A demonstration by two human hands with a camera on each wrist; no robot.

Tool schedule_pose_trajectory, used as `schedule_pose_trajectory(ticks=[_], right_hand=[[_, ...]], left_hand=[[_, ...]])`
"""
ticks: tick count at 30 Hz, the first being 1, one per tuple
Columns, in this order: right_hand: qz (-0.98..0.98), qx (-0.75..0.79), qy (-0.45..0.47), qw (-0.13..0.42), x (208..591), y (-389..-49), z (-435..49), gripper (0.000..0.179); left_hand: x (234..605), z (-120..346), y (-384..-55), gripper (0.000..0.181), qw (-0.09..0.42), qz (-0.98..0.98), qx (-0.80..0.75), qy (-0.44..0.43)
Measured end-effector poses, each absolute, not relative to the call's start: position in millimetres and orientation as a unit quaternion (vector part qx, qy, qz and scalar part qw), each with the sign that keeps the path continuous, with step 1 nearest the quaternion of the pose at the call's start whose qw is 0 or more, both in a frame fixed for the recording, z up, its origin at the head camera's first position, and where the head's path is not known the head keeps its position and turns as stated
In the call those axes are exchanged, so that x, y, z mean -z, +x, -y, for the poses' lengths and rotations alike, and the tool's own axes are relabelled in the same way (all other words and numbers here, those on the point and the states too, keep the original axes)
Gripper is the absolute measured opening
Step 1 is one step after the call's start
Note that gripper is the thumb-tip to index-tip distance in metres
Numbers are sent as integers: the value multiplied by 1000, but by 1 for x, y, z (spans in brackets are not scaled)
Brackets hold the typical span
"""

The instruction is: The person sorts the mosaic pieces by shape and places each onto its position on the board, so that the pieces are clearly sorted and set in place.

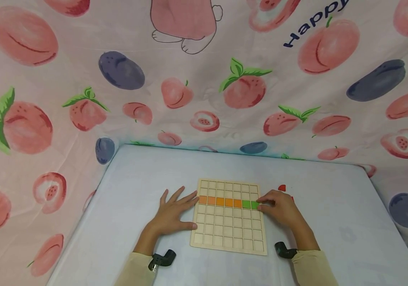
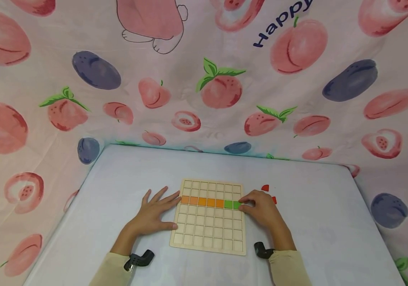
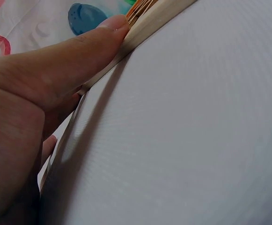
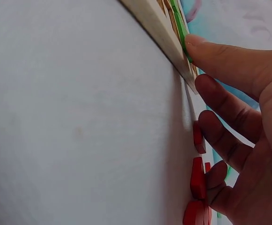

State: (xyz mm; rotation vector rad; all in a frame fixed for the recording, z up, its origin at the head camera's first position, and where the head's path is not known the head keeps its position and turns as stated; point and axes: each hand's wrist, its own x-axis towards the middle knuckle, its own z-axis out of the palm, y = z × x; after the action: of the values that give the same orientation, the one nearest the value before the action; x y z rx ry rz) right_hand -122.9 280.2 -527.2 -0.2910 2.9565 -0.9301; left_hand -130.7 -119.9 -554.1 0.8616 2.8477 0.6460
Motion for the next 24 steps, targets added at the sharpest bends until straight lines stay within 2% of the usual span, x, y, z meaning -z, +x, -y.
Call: schedule_pose_trajectory(ticks=[8,14,24], right_hand=[[-951,296,-93,-5,527,-122,-283,16],[-951,307,-44,-14,515,-122,-294,14],[-953,299,42,20,499,-121,-331,26]], left_hand=[[554,120,-130,92,41,-933,-216,284],[552,120,-131,92,56,-935,-211,279],[555,120,-131,93,64,-934,-215,277]])
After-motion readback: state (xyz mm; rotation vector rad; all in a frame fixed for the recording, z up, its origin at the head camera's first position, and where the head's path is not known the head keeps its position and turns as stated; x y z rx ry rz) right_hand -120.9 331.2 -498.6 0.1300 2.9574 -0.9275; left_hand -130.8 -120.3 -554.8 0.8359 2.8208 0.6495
